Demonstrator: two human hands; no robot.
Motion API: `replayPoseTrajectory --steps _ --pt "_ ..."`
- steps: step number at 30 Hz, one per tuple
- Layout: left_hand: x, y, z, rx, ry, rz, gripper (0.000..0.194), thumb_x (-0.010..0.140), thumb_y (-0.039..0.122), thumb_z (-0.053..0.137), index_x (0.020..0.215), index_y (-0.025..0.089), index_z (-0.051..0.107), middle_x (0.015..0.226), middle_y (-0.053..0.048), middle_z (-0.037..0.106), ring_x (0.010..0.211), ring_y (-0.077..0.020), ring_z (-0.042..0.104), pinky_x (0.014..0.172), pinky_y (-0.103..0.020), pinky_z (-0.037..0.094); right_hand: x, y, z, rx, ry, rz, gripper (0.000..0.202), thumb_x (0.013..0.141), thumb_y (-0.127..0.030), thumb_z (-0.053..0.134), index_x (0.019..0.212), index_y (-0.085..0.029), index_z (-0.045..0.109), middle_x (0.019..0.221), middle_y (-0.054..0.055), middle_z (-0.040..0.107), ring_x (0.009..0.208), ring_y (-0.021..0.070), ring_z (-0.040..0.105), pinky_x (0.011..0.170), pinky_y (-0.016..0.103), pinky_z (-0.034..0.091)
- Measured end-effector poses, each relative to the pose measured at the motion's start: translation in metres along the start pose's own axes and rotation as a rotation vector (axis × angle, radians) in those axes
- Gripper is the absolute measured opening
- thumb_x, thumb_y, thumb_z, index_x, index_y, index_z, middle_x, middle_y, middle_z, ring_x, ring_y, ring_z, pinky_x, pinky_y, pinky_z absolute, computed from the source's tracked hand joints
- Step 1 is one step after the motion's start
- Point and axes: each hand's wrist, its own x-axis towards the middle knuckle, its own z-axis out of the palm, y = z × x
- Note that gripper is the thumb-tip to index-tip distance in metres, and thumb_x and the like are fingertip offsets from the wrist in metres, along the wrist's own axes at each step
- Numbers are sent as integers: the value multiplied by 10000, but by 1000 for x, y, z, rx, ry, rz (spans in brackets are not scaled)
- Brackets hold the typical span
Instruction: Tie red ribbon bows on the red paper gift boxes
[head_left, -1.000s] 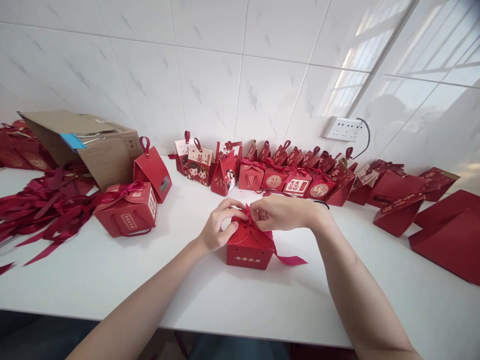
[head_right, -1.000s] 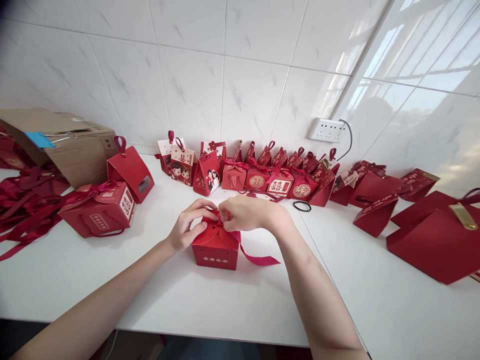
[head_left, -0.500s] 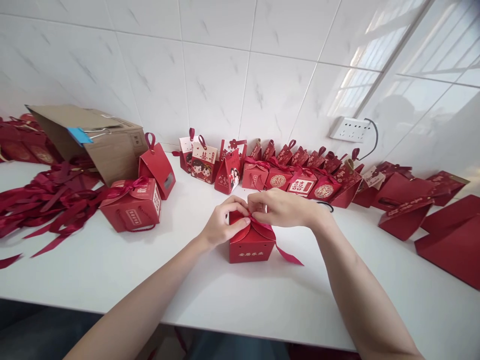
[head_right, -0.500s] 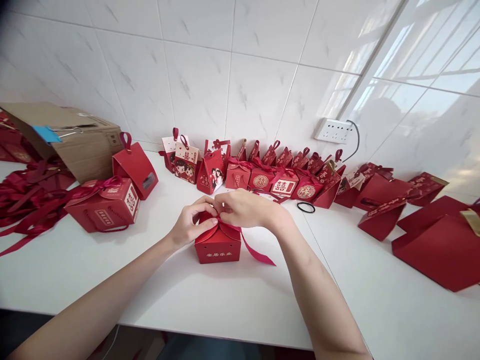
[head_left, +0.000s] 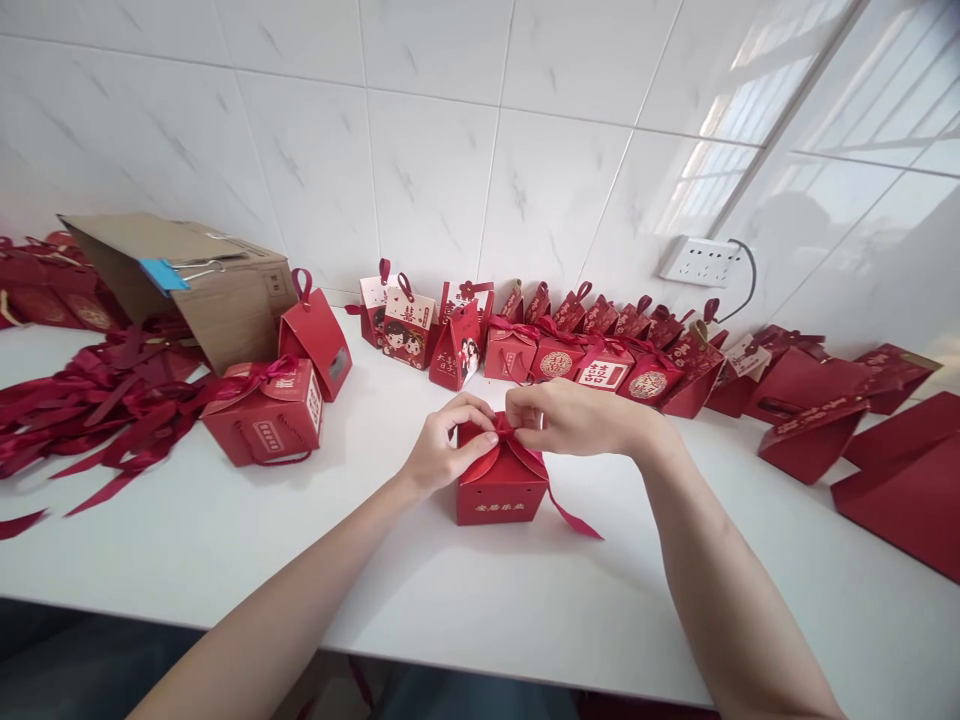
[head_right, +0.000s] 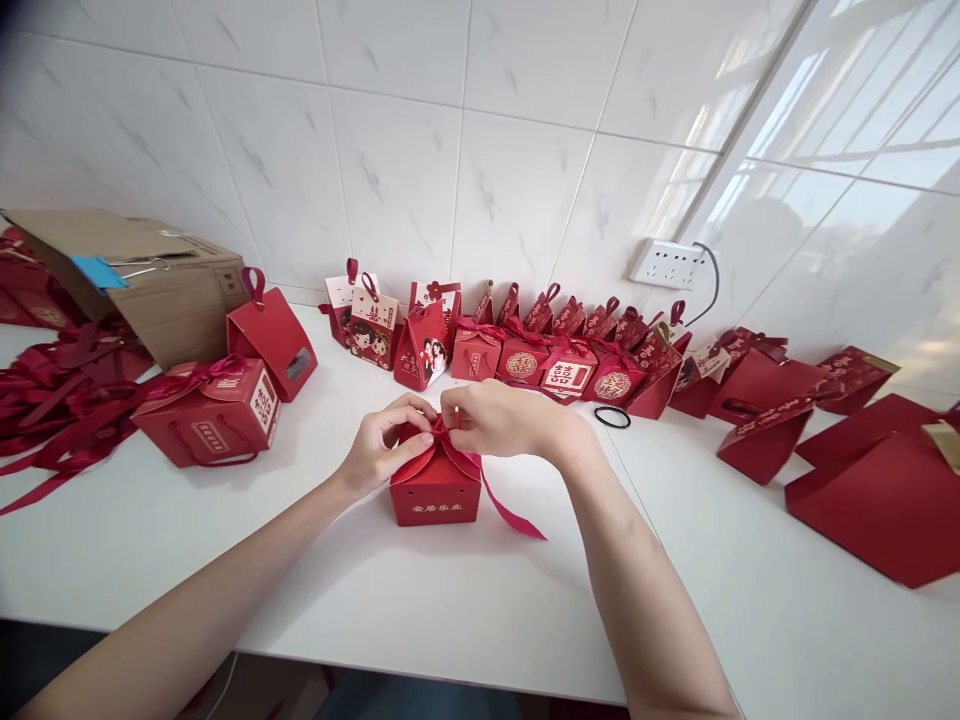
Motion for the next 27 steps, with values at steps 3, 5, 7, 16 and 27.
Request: replayPoseTrajectory --steps 3,5,7,16,27 --pt "0 -2 0 -14 -2 4 135 771 289 616 708 171 607 907 -63 568 872 -199 567 853 -349 425 -1 2 0 30 2 -19 52 751 -165 478 713 -194 457 653 -24 520 536 100 436 492 219 279" --pt "0 -3 -1 -29 -3 -3 136 775 285 607 703 170 595 915 -64 568 871 -199 565 836 -343 427 0 1 0 31 14 -16 42 746 -150 477 737 -191 474 650 -25 523 540 99 439 498 218 283" --pt "-1 -5 -1 -46 -6 -9 128 776 275 598 702 170 586 929 -65 565 874 -199 562 819 -336 426 2 -1 1 26 15 -30 61 746 -134 470 761 -188 494 643 -27 521 539 98 437 500 217 284" --pt "-1 0 -3 -39 -108 -30 164 719 259 623 663 178 491 953 -58 550 887 -206 566 801 -333 437 4 -5 2 -3 -32 -17 65 717 -154 492 679 -191 455 598 -26 481 524 106 410 469 226 263" --pt "-1 -2 2 -87 39 -55 155 749 253 578 669 182 466 873 -42 572 765 -157 534 678 -276 416 6 -7 5 40 -12 -54 93 747 -183 484 670 -189 433 588 -40 464 496 89 396 477 226 258"
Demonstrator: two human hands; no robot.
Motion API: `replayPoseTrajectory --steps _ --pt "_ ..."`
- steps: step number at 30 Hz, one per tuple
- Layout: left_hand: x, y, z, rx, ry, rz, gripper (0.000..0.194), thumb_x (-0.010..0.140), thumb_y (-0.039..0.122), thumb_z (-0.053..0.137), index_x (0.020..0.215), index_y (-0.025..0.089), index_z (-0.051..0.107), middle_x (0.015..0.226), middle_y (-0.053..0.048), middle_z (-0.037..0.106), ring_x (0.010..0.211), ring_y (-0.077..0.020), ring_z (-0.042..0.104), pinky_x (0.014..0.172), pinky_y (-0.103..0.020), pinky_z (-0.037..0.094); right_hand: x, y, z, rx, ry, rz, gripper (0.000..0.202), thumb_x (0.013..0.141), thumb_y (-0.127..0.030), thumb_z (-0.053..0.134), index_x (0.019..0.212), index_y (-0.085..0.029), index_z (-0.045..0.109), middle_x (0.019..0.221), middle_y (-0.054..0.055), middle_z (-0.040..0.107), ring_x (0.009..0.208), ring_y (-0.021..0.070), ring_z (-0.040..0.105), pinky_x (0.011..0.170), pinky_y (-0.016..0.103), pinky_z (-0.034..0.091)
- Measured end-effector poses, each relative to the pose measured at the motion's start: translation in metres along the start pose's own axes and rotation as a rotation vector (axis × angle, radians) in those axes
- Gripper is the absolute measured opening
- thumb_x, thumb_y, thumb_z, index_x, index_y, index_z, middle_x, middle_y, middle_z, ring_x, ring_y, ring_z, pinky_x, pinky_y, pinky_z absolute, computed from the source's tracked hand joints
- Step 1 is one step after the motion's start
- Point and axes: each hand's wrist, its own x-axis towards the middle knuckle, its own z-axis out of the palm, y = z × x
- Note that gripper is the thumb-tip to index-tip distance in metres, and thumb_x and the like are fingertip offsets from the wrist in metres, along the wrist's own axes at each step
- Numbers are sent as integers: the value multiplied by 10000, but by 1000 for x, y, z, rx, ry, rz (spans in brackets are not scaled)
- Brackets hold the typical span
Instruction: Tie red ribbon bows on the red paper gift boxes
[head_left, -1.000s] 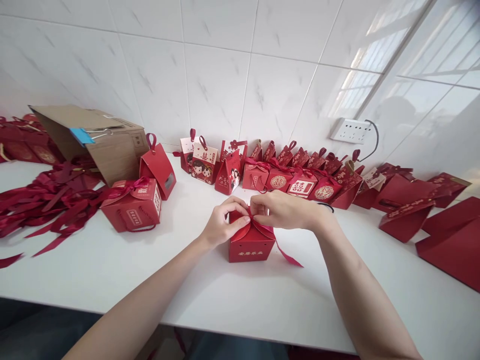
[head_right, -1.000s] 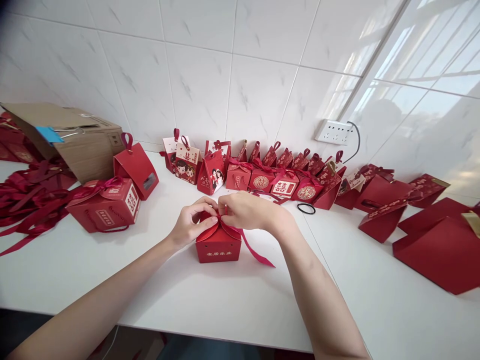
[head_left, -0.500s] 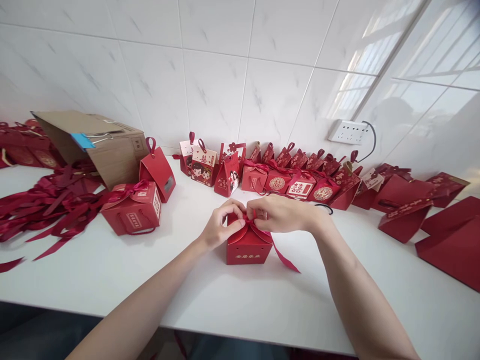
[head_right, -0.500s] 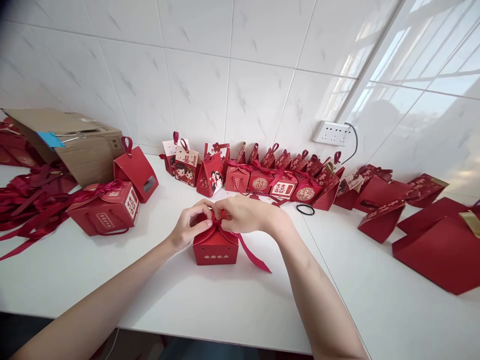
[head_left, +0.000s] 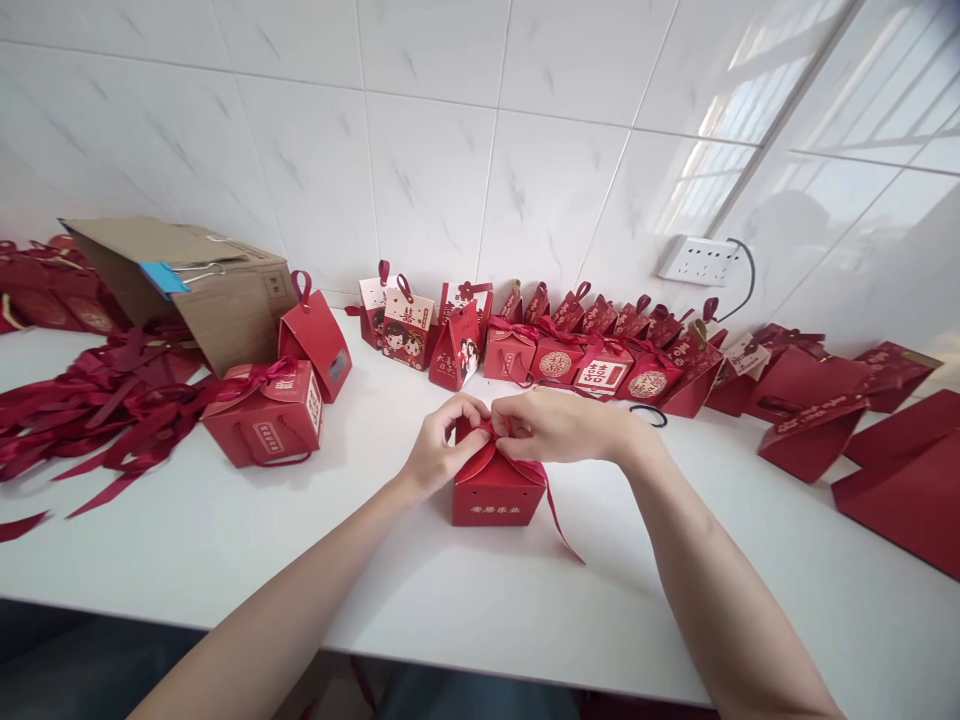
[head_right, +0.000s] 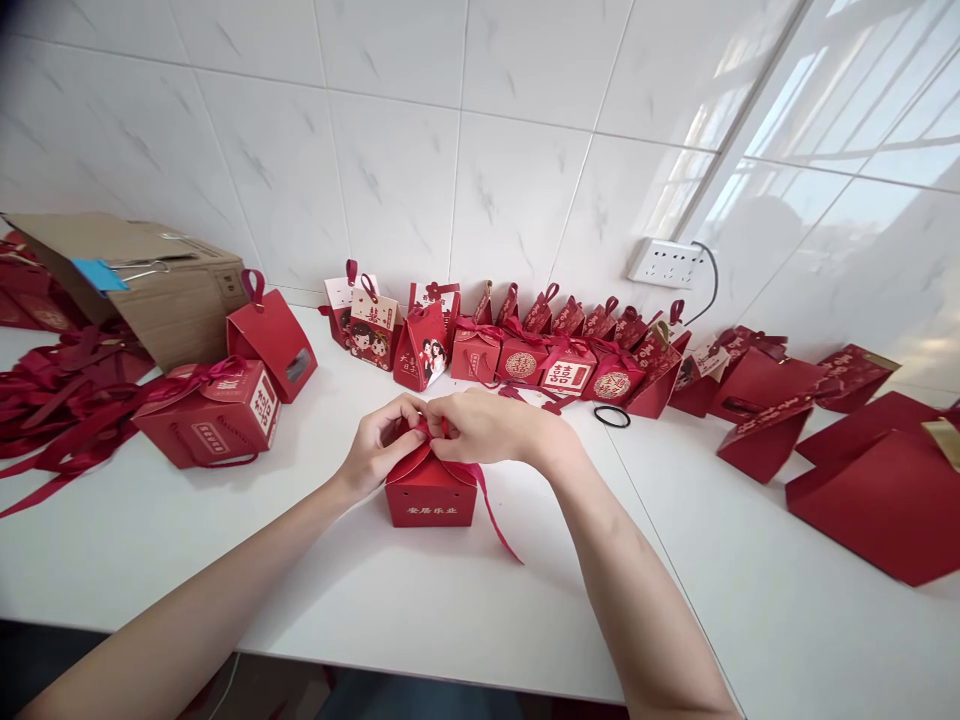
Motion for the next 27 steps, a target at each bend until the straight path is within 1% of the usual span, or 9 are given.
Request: replayPoseTrajectory --steps 3,7,12,15,18,20,23,25,27 --pt "1 2 0 -70 -3 -28 139 758 253 560 671 177 484 847 -36 575 752 -154 529 675 -275 409 0 0 -1 58 18 -20 94 719 -167 504 663 -189 431 573 -54 454 489 80 387 475 217 260" --pt "3 6 -1 -151 22 -63 142 761 271 516 656 180 485 750 -10 553 685 -142 508 643 -269 405 2 -3 1 102 96 -52 99 660 -152 530 658 -189 438 547 -69 439 485 72 362 474 213 257" --pt "5 9 -2 -31 -20 -42 203 708 278 547 569 185 432 681 4 512 612 -120 462 570 -252 374 1 -6 2 122 77 -59 90 630 -135 531 679 -187 476 553 -74 431 476 68 359 476 208 262" --pt "7 9 -2 -6 -7 -53 237 677 275 575 541 185 403 702 -1 533 612 -116 467 575 -251 379 0 -4 1 124 54 -39 80 652 -148 524 702 -186 474 570 -66 442 486 74 381 477 211 268" --pt "6 10 -1 -43 50 -102 181 712 270 540 579 182 453 715 -7 563 650 -132 499 615 -259 397 1 -1 2 94 17 -5 58 698 -190 518 698 -190 460 593 -53 471 507 85 404 477 217 267" --pt "5 10 0 -63 63 -130 167 744 268 505 604 179 487 667 2 548 649 -136 499 622 -256 397 3 0 3 76 -13 15 105 741 -256 526 685 -189 467 619 -36 511 526 93 433 480 221 274" --pt "4 8 2 -81 45 -136 185 774 256 473 612 173 509 618 13 513 623 -132 481 601 -249 383 5 1 5 44 -31 25 210 779 -375 537 699 -187 489 654 -14 552 552 108 470 475 223 281" --pt "4 7 2 -96 58 -134 196 788 253 459 619 171 518 628 10 520 626 -134 483 594 -250 380 6 1 5 27 -35 10 191 790 -361 526 716 -188 497 660 -14 555 553 109 472 470 221 284" --pt "3 5 2 -101 94 -133 202 797 255 447 633 171 530 638 7 528 636 -140 490 597 -252 383 5 2 4 33 -36 -16 112 790 -282 506 730 -187 503 662 -20 550 543 99 459 474 216 291"
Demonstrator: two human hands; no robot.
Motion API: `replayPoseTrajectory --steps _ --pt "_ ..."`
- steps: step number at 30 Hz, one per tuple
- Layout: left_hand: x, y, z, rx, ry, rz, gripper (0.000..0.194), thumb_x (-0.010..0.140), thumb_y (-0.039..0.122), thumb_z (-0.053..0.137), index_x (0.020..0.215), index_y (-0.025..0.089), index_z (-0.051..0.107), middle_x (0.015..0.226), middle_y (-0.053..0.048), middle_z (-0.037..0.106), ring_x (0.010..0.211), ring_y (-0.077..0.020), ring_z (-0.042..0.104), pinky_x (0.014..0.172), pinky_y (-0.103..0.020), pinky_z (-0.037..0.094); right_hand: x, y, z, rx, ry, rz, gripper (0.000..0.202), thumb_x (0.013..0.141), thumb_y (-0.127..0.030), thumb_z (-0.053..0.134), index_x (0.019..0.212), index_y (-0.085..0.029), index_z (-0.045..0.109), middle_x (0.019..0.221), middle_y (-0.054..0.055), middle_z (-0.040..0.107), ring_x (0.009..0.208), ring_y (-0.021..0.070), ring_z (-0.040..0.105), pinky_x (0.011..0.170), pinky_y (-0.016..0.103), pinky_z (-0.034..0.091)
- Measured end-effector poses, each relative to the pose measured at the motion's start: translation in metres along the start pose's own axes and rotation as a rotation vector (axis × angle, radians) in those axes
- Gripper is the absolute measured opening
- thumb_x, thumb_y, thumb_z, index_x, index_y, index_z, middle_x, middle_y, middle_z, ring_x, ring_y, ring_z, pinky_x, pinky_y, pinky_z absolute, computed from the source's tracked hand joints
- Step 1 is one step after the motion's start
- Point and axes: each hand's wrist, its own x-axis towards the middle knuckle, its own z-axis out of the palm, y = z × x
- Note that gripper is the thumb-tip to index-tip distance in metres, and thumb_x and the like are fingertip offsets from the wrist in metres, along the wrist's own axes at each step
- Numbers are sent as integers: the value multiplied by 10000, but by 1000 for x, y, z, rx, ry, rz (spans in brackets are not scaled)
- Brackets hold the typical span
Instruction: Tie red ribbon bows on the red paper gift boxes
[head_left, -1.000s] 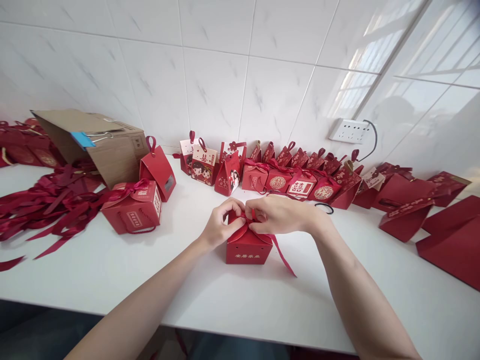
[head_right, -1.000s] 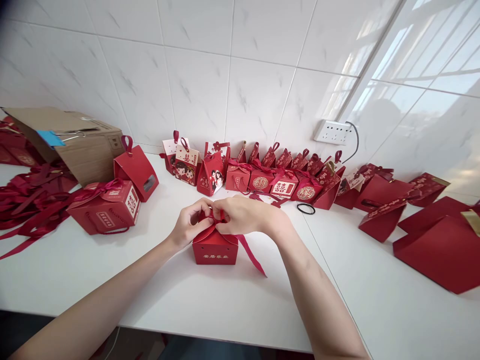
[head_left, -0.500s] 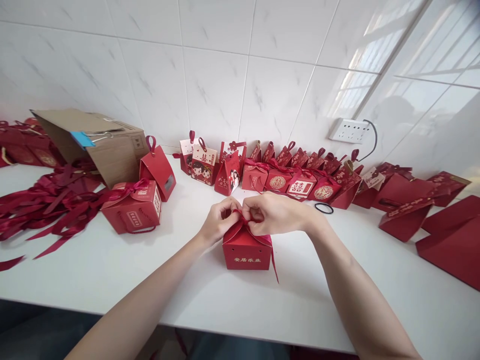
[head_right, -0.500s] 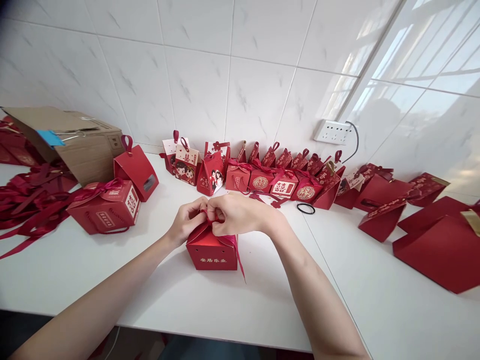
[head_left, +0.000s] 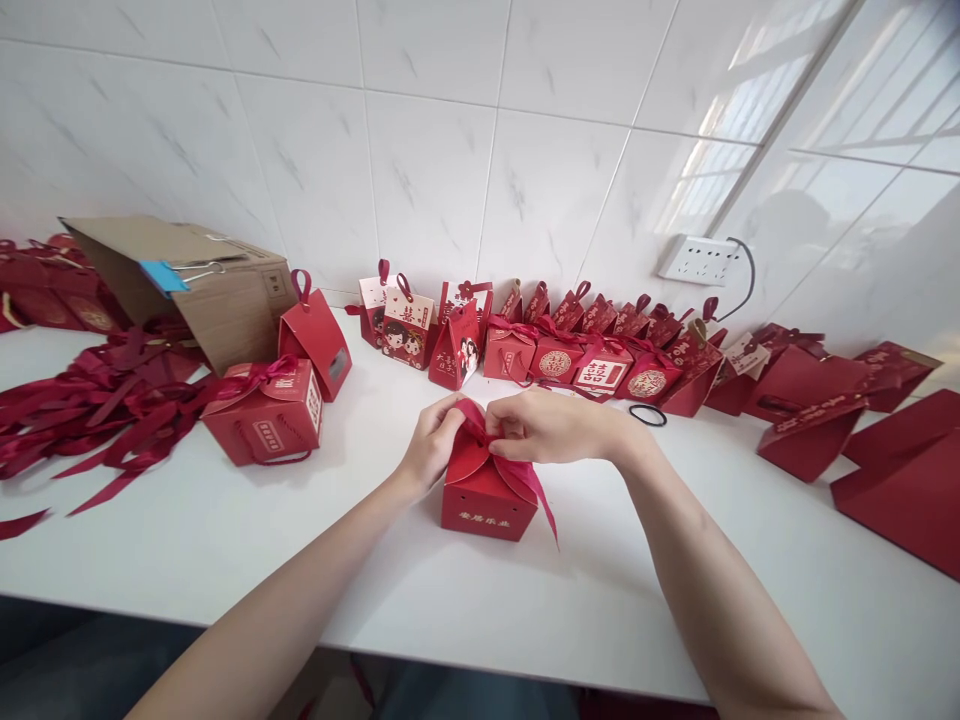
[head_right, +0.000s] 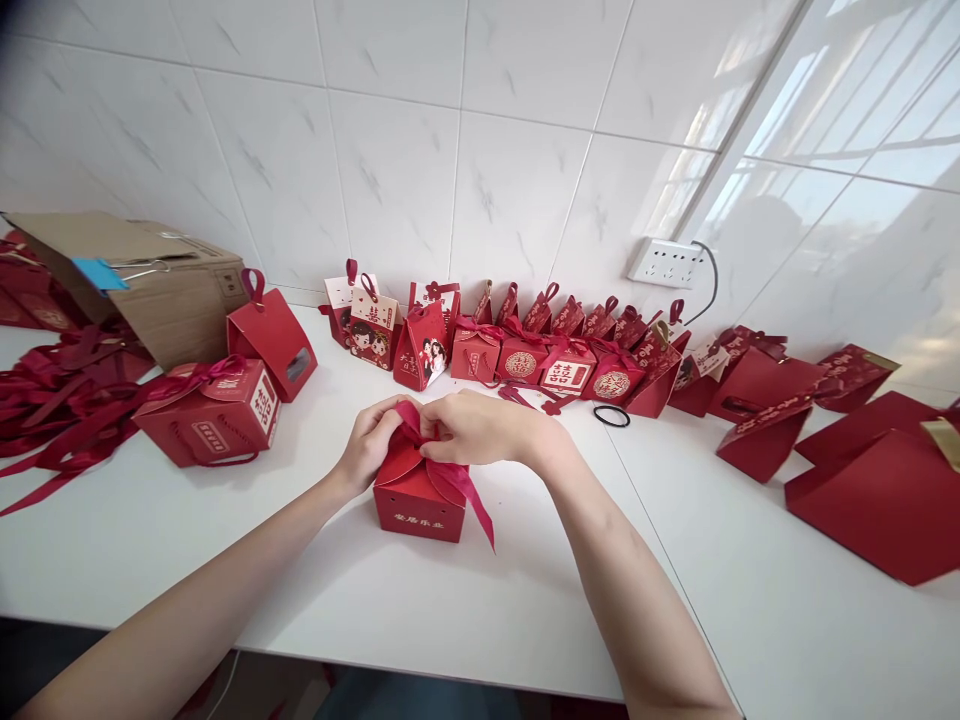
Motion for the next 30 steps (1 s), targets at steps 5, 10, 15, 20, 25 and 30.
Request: replayPoseTrajectory --steps 5,10,15,20,25,30 --pt "0 1 0 -48 41 -1 169 787 232 450 679 174 566 700 2 593 688 -148 540 655 -248 413 -8 1 -5 38 -7 -23 39 748 -178 503 714 -182 485 639 -34 520 526 85 433 481 209 299" --pt "1 2 0 -172 87 -90 190 764 287 476 664 168 584 677 -18 630 672 -168 571 611 -250 418 -11 1 -7 45 -52 -23 150 728 -195 539 645 -188 414 610 -49 478 514 82 414 456 210 282" --pt "4 2 -2 -302 88 -158 281 741 350 476 613 143 617 625 -62 628 675 -210 590 641 -289 445 -9 2 -7 77 -97 -53 275 789 -326 561 619 -185 397 584 -53 457 492 74 394 459 219 278" --pt "5 0 -3 -416 120 -159 184 690 278 529 642 134 633 692 -54 625 641 -174 555 623 -279 440 -13 3 -9 58 -55 -47 181 730 -183 556 632 -189 404 593 -57 451 524 80 402 473 214 286" --pt "8 1 -4 -462 179 -142 146 634 255 525 548 152 583 661 -34 582 634 -157 524 593 -262 427 -18 1 -12 112 -71 -56 149 690 -131 546 638 -189 419 597 -61 456 539 79 421 476 204 304" --pt "8 2 -4 -366 181 -136 132 626 247 596 554 137 600 590 -27 573 576 -147 511 561 -252 399 -16 -1 -13 122 -108 -6 277 762 -358 600 615 -180 446 584 -50 474 522 83 420 467 215 296"
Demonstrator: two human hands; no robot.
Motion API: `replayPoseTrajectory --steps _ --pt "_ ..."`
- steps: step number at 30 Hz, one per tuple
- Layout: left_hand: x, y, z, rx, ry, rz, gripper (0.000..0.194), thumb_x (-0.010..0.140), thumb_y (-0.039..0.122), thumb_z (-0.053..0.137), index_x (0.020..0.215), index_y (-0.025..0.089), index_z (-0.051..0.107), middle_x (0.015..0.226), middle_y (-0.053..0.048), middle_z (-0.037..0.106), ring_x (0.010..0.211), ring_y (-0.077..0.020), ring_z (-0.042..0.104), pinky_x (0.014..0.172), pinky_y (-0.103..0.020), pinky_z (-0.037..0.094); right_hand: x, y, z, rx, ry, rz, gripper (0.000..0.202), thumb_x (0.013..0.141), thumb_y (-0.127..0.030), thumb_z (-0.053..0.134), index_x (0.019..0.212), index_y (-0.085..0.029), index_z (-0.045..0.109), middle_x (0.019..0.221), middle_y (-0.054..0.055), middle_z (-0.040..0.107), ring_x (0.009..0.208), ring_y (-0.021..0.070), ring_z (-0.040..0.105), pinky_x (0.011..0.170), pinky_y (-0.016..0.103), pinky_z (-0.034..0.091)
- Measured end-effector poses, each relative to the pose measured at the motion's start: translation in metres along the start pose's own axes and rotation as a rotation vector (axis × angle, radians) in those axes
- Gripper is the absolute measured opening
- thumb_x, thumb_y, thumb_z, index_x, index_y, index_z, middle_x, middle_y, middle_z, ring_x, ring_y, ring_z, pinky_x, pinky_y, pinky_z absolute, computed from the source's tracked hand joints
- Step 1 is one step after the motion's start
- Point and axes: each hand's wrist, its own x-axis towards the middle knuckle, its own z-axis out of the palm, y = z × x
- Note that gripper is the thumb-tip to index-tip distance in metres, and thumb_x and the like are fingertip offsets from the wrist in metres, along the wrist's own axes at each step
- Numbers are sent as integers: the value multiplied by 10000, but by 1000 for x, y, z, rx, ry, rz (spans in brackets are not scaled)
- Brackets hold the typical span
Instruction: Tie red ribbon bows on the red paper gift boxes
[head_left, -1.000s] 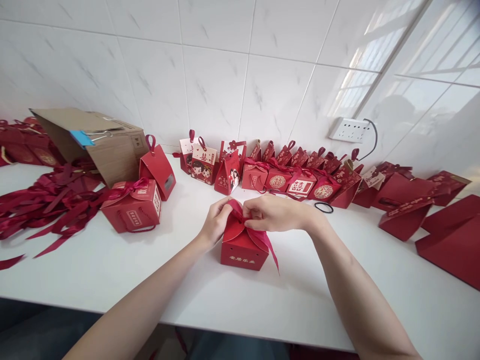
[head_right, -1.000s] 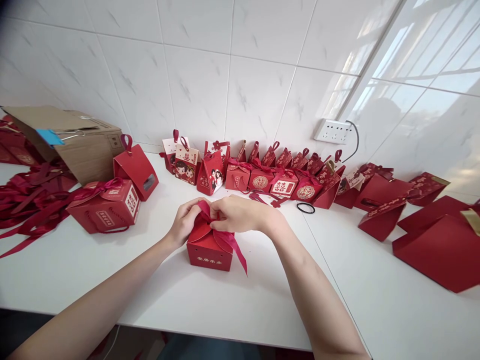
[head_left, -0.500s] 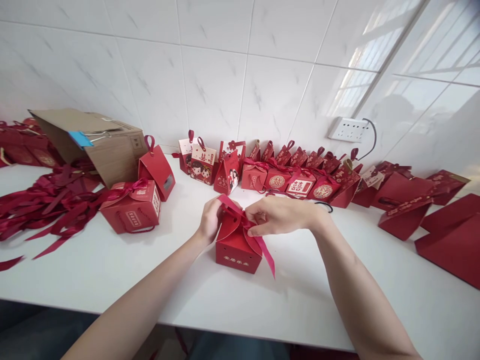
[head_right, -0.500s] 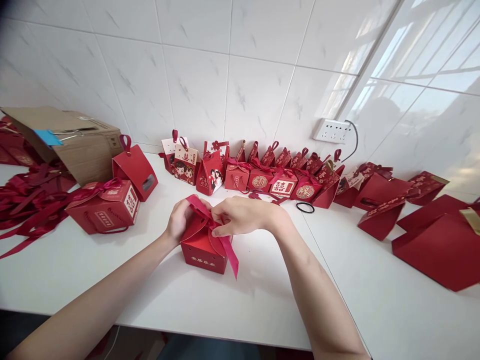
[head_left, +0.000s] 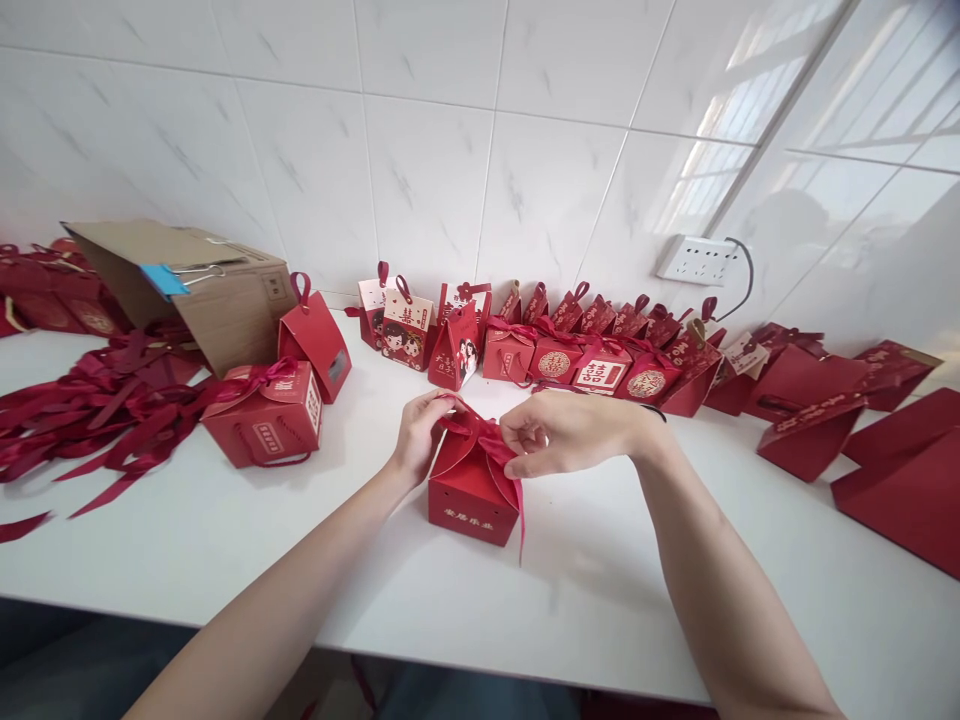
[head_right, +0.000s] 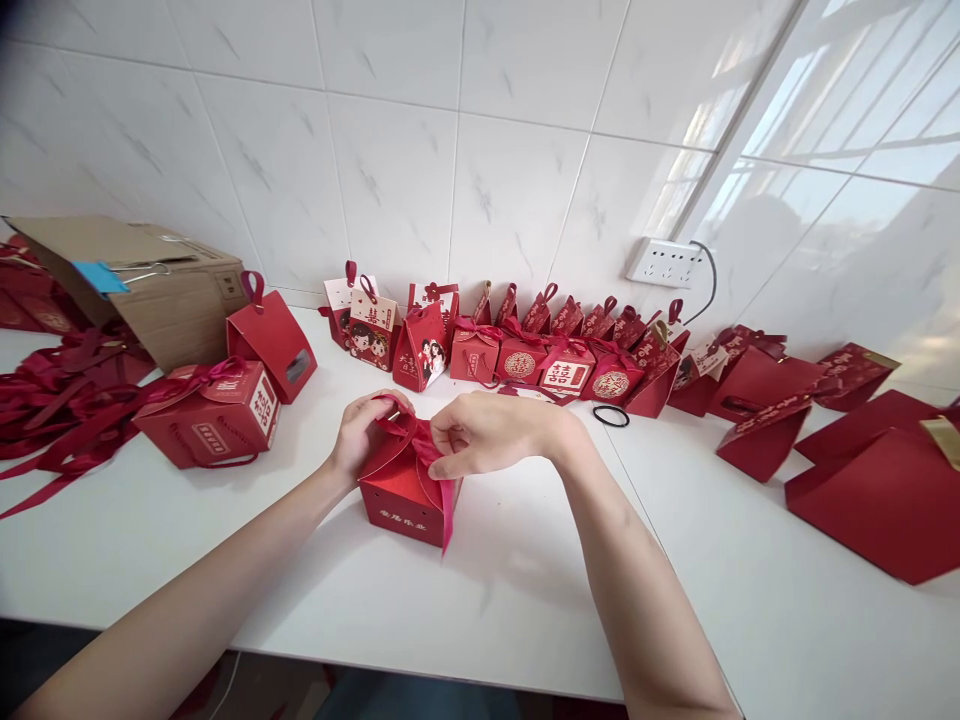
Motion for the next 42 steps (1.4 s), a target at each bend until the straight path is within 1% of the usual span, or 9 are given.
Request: replayPoseTrajectory --steps 4,7,9,15,22,28,33,38,42 --pt "1 -2 0 8 34 6 224 679 255 572 491 166 490 572 -15 552 579 -137 502 559 -240 387 5 0 1 36 -8 31 342 786 -486 586 669 -174 507 617 -34 525 529 89 451 468 219 304" --pt "2 -3 -1 -38 32 -8 286 733 286 489 485 188 384 542 -2 498 550 -129 469 551 -240 386 8 1 3 -7 12 12 239 800 -386 582 700 -176 527 632 -36 531 532 88 453 477 219 306" --pt "2 -3 0 -102 40 -57 275 753 293 453 506 190 390 535 0 477 522 -128 450 537 -246 388 6 2 3 -44 7 -5 175 785 -295 577 676 -176 510 609 -43 504 511 81 428 472 220 296" --pt "7 -3 -5 -198 208 -116 197 752 266 444 606 165 530 621 -27 553 582 -151 518 574 -260 435 -6 3 -1 15 -24 -48 96 718 -206 594 669 -173 519 607 -45 488 558 88 465 493 206 318" --pt "18 -6 -16 -310 437 -121 161 737 254 459 593 183 451 585 18 487 524 -112 484 544 -231 423 -19 7 -9 137 -66 -126 141 733 -261 638 698 -161 545 591 -55 455 531 74 420 487 199 320" --pt "15 -5 -16 -247 389 -164 152 732 260 472 605 176 462 624 22 499 535 -89 478 527 -203 409 -30 8 -14 238 33 -201 108 752 -246 636 750 -151 585 589 -54 432 536 72 410 503 195 346" --pt "13 -5 -13 -173 297 -192 101 664 233 551 620 172 483 621 29 495 517 -81 449 492 -190 378 -38 7 -15 322 135 -356 70 771 -195 629 738 -147 590 581 -51 443 524 67 383 507 200 351" --pt "8 -6 -9 -130 135 -168 154 635 278 599 630 171 489 640 20 490 539 -91 433 505 -207 379 -41 11 -14 448 416 -422 79 773 -170 656 749 -150 583 625 -27 503 541 72 428 498 208 363" --pt "5 -7 -9 -104 5 -109 161 630 262 595 598 173 465 613 24 443 567 -97 415 525 -207 367 -40 13 -13 575 615 -460 139 762 -204 685 719 -167 558 597 -40 476 523 74 451 468 206 379"
